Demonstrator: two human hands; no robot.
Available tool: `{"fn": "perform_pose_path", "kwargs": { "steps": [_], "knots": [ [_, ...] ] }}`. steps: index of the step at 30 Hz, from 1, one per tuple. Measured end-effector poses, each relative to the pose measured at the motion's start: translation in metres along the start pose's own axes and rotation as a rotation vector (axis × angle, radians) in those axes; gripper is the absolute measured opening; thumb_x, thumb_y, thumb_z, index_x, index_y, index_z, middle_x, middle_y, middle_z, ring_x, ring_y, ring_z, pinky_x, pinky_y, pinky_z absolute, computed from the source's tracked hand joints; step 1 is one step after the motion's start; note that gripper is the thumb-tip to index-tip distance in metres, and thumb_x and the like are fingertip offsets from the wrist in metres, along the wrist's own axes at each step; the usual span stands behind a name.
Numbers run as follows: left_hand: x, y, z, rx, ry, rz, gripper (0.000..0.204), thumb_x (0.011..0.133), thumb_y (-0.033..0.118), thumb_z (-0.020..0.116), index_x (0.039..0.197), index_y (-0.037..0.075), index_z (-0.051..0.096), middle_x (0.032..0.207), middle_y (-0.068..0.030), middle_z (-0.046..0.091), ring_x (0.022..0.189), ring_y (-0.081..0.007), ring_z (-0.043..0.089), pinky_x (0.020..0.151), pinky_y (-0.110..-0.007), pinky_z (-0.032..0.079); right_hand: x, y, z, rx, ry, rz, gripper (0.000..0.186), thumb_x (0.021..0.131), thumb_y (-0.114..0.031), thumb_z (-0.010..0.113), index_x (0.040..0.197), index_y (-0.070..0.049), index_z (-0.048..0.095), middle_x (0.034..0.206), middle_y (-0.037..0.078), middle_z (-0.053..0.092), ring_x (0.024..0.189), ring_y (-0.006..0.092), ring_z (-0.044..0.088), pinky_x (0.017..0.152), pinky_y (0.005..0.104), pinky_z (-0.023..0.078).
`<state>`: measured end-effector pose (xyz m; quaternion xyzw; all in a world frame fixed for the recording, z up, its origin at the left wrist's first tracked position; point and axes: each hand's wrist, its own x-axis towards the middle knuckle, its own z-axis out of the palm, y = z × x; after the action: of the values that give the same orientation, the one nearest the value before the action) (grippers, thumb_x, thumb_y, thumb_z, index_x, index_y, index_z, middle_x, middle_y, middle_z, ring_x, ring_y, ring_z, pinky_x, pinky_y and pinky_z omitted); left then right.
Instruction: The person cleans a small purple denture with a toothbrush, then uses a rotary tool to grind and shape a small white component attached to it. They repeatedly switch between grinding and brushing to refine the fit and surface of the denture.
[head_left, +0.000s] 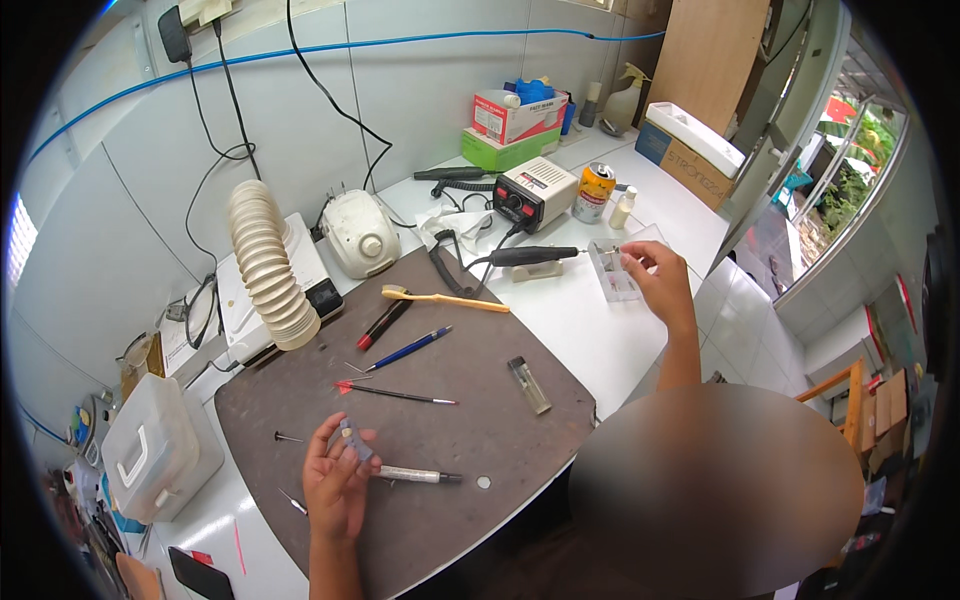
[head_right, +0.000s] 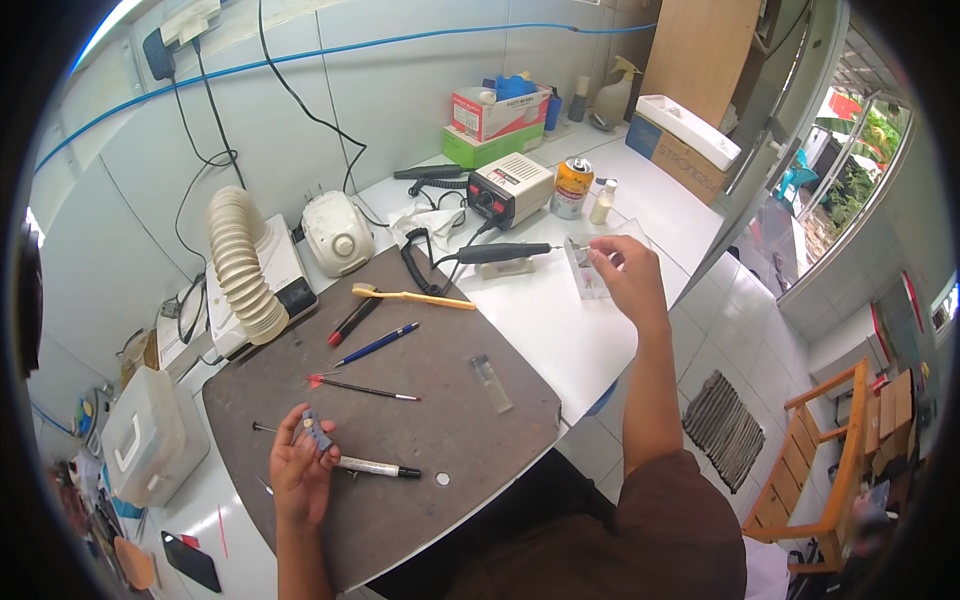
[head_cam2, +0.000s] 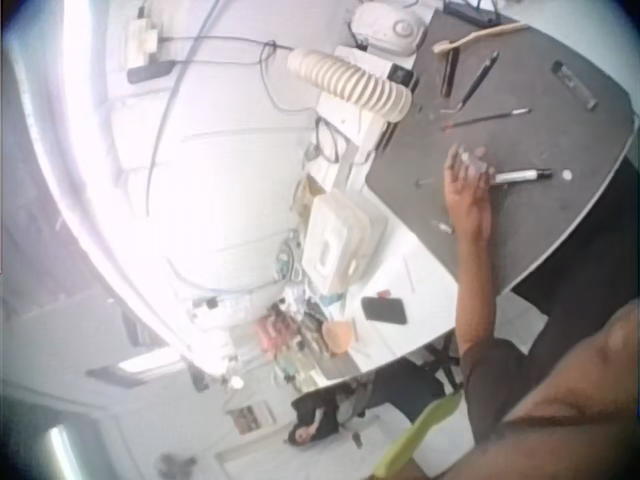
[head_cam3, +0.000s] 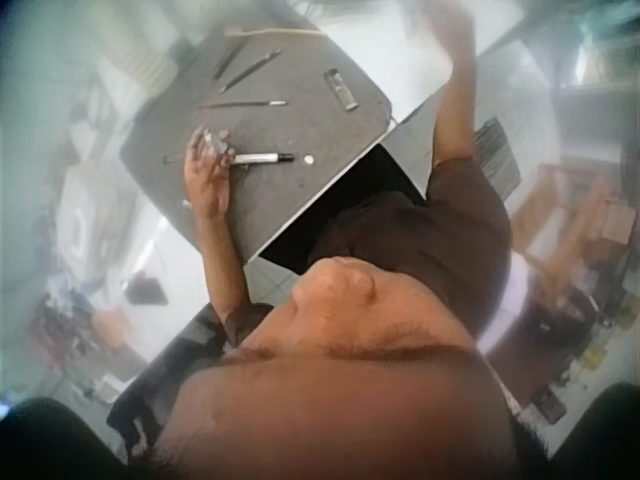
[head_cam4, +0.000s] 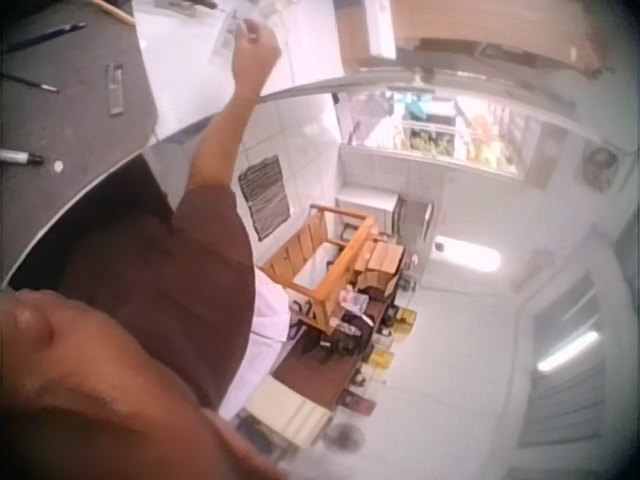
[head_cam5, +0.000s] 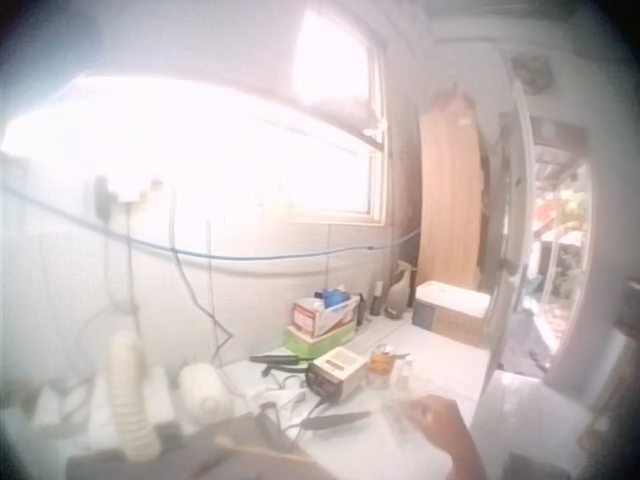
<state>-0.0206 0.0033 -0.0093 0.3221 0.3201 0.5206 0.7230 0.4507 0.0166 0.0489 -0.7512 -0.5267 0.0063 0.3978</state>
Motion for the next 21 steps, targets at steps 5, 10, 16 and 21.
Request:
{"fn": "perform_pose_path", "kwargs": {
  "steps": [5,10,16,21],
  "knots": [
    [-0.003,0.007,-0.006,0.021,0.030,0.050,0.054,0.091,0.000,0.065,0.141,0.000,0.044,0.121,-0.0183,0.061,0.096,-0.0184,0.064,0.085,-0.033,0.057,-0.051,-0.048,0.029,0.161,-0.434,-0.246,0.020,0.087,-0.017,0.075,0.103,-0.005,0.073,0.092,0.010,0.069,0.076,0.0200,0.064,0.070,0.0312,0.052],
    [0.004,0.018,-0.010,0.037,0.023,0.111,0.057,0.089,-0.001,0.067,0.142,-0.001,0.045,0.121,-0.0167,0.061,0.096,-0.0173,0.064,0.086,-0.032,0.056,-0.097,-0.103,0.070,0.245,-0.677,-0.526,0.024,0.089,-0.020,0.072,0.111,-0.010,0.071,0.105,0.009,0.066,0.095,0.0253,0.064,0.081,0.0362,0.053],
    [0.004,0.044,-0.037,-0.012,0.064,0.264,0.056,0.093,0.002,0.063,0.146,0.002,0.043,0.121,-0.0150,0.062,0.095,-0.0164,0.064,0.086,-0.028,0.057,-0.144,-0.177,0.110,0.286,-0.746,-0.874,0.028,0.090,-0.021,0.071,0.115,-0.009,0.068,0.117,0.010,0.062,0.106,0.0279,0.061,0.086,0.0388,0.053],
    [0.005,0.056,-0.057,-0.103,0.136,0.344,0.054,0.093,0.003,0.064,0.144,0.002,0.046,0.119,-0.0134,0.063,0.091,-0.0159,0.064,0.084,-0.028,0.056,-0.175,-0.198,0.129,0.079,-0.868,-0.888,0.025,0.089,-0.019,0.070,0.111,-0.008,0.069,0.108,0.010,0.061,0.101,0.0288,0.062,0.082,0.0403,0.053]
  ]
}}
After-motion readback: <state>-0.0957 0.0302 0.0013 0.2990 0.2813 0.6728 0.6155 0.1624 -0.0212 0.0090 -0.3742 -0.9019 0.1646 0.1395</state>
